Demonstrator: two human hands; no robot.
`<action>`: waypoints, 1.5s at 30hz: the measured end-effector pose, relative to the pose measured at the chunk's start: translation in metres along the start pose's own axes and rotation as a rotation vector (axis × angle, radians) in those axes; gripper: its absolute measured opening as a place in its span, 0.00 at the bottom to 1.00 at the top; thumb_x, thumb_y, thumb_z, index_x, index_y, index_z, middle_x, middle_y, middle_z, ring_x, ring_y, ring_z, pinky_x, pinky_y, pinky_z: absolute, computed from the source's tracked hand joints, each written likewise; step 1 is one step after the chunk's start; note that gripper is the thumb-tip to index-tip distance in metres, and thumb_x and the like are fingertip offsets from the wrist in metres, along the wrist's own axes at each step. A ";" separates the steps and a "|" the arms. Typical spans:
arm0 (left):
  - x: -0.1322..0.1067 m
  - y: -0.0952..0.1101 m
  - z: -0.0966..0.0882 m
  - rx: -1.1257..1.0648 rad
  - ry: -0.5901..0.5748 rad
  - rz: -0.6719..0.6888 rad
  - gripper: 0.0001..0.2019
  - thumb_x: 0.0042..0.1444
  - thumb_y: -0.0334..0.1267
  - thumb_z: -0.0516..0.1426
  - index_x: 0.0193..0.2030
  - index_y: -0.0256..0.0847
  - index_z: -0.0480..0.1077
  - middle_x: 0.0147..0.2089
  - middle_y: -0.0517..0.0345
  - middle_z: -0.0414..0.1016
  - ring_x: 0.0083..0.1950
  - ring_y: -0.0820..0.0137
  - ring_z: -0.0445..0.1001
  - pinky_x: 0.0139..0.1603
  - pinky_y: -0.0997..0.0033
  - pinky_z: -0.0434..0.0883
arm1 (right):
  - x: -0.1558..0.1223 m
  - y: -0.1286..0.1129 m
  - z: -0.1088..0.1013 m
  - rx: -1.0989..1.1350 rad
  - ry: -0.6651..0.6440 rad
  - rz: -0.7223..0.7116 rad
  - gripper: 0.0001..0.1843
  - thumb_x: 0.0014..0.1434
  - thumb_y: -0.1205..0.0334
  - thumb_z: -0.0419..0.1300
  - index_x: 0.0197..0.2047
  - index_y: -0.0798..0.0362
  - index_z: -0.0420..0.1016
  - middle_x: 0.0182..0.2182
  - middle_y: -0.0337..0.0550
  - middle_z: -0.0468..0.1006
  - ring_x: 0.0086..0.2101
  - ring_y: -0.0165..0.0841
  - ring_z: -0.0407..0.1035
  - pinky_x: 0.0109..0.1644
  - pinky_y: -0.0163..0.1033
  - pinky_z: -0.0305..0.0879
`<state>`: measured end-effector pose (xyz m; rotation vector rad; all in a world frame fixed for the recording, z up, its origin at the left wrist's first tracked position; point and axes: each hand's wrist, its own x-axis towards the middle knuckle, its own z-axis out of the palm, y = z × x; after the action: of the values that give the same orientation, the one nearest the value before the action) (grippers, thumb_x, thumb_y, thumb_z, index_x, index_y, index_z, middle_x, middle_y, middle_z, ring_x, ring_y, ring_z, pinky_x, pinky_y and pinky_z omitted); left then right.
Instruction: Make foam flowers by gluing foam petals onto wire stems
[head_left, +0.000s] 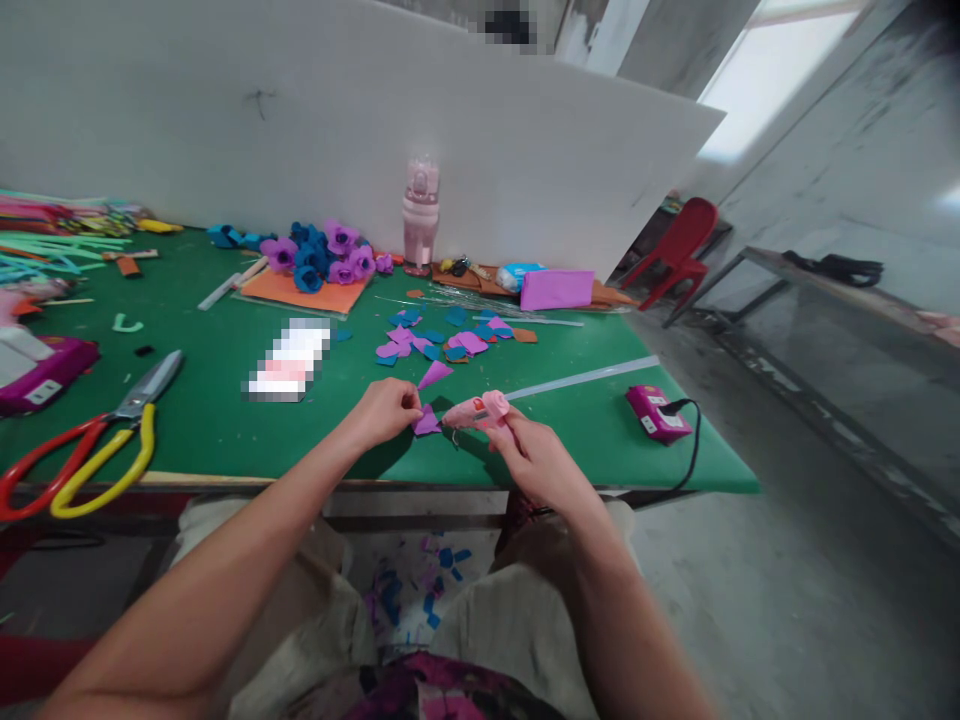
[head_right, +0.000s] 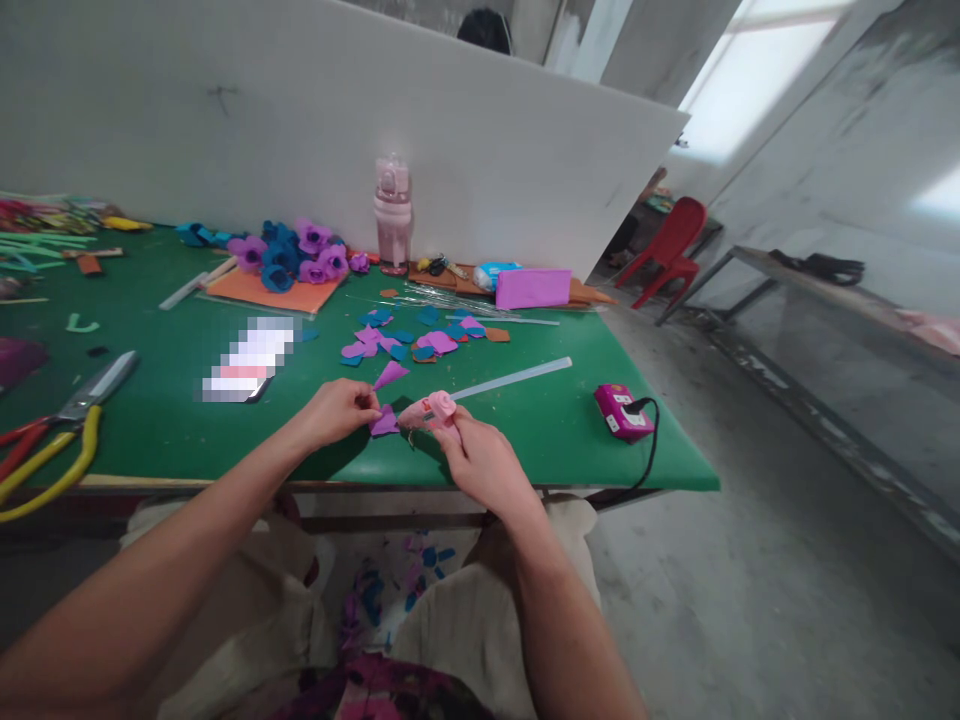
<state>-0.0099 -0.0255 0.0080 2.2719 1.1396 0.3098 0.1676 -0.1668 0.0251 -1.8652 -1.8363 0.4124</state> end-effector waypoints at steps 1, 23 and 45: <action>0.000 0.000 0.000 -0.001 0.001 -0.002 0.05 0.44 0.35 0.55 0.22 0.38 0.70 0.22 0.59 0.72 0.25 0.73 0.67 0.26 0.75 0.57 | 0.000 0.000 0.000 0.002 0.002 0.003 0.17 0.62 0.56 0.44 0.44 0.56 0.67 0.40 0.49 0.74 0.34 0.34 0.69 0.36 0.36 0.59; 0.000 -0.013 -0.001 -0.516 -0.038 -0.108 0.09 0.41 0.41 0.59 0.23 0.36 0.67 0.18 0.65 0.64 0.19 0.79 0.58 0.20 0.78 0.54 | 0.017 0.021 -0.020 0.848 -0.073 0.221 0.23 0.53 0.49 0.55 0.48 0.54 0.60 0.31 0.40 0.73 0.16 0.21 0.53 0.18 0.30 0.51; -0.014 -0.001 -0.021 -0.681 0.009 -0.135 0.12 0.41 0.45 0.59 0.26 0.37 0.66 0.18 0.68 0.58 0.16 0.82 0.48 0.16 0.78 0.45 | 0.037 0.096 -0.018 -0.197 0.288 0.385 0.16 0.54 0.50 0.51 0.31 0.55 0.67 0.27 0.47 0.70 0.30 0.35 0.64 0.32 0.36 0.53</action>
<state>-0.0281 -0.0277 0.0255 1.5917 0.9904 0.5570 0.2601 -0.1303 -0.0072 -2.2845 -1.3702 0.0809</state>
